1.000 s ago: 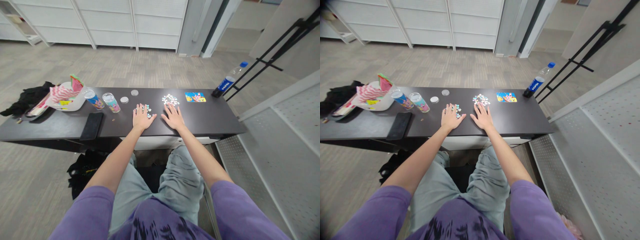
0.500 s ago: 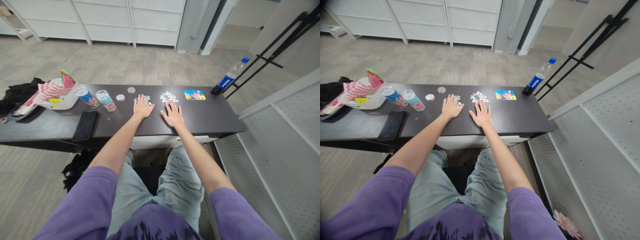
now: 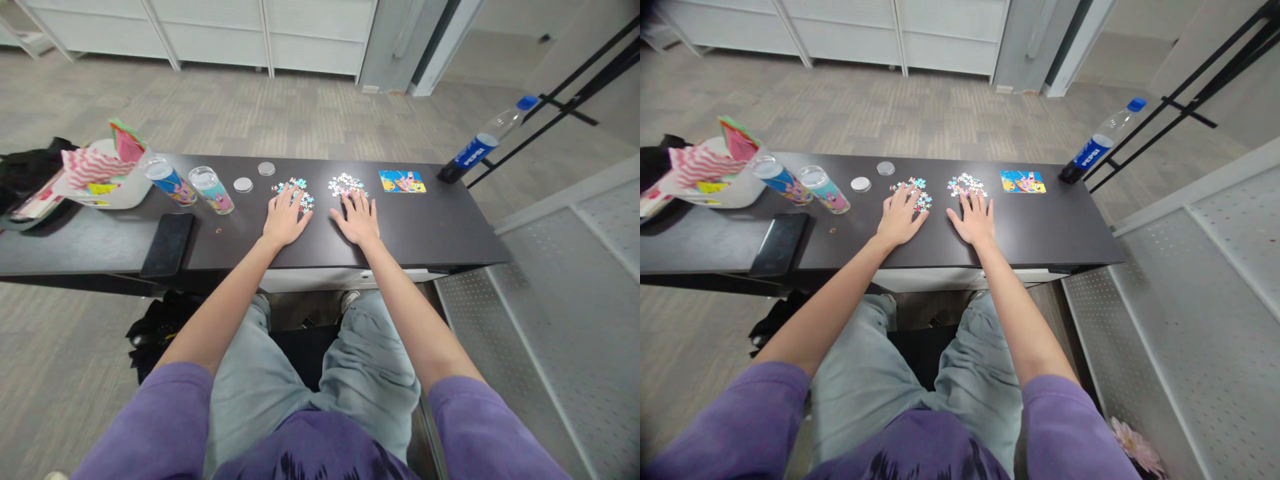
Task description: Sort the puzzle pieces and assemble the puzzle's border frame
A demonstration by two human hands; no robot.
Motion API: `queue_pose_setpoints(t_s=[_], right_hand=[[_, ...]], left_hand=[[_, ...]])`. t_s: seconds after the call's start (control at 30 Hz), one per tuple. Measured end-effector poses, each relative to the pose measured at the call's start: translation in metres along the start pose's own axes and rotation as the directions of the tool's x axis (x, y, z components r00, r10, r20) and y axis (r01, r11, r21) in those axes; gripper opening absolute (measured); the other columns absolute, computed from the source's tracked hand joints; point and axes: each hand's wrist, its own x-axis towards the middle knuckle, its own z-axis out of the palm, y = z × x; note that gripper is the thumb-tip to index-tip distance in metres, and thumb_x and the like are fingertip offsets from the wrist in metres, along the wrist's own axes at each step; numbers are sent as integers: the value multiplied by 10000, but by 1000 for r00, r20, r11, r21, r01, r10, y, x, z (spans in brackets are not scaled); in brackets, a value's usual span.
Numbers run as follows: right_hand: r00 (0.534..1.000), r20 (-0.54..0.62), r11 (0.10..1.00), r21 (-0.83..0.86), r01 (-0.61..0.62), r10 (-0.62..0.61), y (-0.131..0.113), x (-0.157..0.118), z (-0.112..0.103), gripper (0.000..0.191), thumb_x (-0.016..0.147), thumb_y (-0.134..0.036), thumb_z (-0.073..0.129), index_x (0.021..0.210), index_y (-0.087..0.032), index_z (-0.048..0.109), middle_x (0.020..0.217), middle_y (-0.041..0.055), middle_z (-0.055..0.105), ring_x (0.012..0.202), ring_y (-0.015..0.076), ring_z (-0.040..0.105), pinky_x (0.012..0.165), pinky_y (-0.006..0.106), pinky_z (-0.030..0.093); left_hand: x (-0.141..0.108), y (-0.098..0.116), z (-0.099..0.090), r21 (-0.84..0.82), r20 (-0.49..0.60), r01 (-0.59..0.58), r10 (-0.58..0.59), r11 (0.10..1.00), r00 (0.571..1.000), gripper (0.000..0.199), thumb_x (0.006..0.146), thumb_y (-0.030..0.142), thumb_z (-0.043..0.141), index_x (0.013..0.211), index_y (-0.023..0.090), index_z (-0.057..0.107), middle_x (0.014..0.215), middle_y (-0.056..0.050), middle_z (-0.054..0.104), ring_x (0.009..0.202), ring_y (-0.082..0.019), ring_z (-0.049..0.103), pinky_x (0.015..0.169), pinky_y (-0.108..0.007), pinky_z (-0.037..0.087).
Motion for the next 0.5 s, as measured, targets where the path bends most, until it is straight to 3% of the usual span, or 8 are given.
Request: queue_pose_setpoints(t_s=[0.17,0.27,0.4,0.5], right_hand=[[998,-67,1000,-23,-13,11,1,-4,2,1027,1290,-792,388,2099,-160,377,2206,143,236,2074,427,104,1669,737,13],[992,-127,1000,-13,-5,4,4,-7,5,1009,1267,-779,504,2085,-195,410,2195,147,282,2067,453,118,1658,777,47],[985,-165,989,130,70,-48,5,-2,9,901,1202,-760,664,1984,-320,584,2114,151,463,1961,526,372,1580,839,316],[957,-148,944,184,275,-250,0,9,7,747,1157,-665,789,1814,-312,761,1958,199,629,1851,566,509,1508,835,440]], left_hand=[[-22,-12,-3,-2,-8,-30,30,1000,1000,713,1265,469,613,1943,248,636,2069,-185,519,1936,-459,411,1575,-677,385],[-25,-13,-4,0,-8,-71,71,997,997,591,1267,438,621,1809,283,796,1997,-181,607,1868,-487,490,1521,-729,436],[-27,-13,-2,1,-2,-141,141,990,990,468,1267,436,669,1649,344,924,1946,-153,670,1812,-515,554,1469,-773,473],[-29,-14,-1,-2,4,-188,188,982,982,415,1267,440,703,1599,408,950,1923,-99,705,1793,-499,575,1454,-779,481]])
